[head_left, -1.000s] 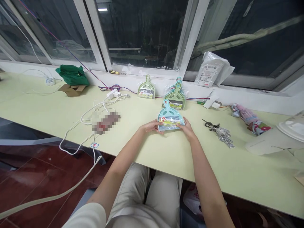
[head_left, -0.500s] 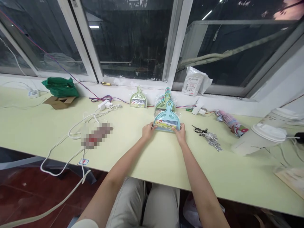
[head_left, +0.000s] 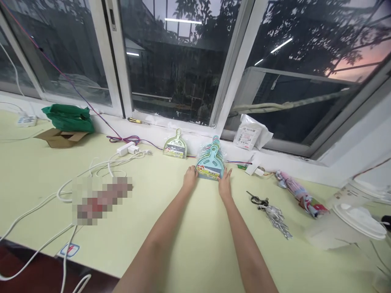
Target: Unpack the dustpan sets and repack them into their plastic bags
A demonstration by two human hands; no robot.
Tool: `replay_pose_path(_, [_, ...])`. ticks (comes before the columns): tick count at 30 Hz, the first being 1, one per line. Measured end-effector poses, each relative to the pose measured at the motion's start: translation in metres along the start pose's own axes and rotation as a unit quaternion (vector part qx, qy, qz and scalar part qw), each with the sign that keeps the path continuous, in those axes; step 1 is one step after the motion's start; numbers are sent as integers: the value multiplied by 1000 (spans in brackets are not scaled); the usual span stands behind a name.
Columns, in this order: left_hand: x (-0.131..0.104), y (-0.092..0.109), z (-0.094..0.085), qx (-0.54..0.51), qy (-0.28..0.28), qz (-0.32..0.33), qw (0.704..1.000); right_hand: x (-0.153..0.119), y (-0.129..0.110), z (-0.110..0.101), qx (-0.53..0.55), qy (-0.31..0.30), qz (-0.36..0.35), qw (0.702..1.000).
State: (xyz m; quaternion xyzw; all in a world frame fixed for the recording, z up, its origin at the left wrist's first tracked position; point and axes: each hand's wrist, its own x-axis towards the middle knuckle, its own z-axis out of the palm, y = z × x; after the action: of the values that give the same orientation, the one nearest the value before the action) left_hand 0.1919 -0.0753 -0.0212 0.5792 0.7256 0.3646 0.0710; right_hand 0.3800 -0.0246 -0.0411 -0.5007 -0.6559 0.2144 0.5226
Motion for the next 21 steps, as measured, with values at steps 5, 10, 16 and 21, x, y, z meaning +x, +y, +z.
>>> replay_pose_path(5, [17,-4,13,-35,12,4,999,16,18,13,-54,35,12,998])
replay_pose_path(10, [25,-14,21,-79,0,12,997,24,29,16,-56,20,7,998])
replay_pose_path(16, [24,-26,23,-190,6,-20,982,17,21,6,-195,14,-43,980])
replay_pose_path(21, [14,-26,21,-210,10,-19,977,0,-9,-1,-356,-18,-179,917])
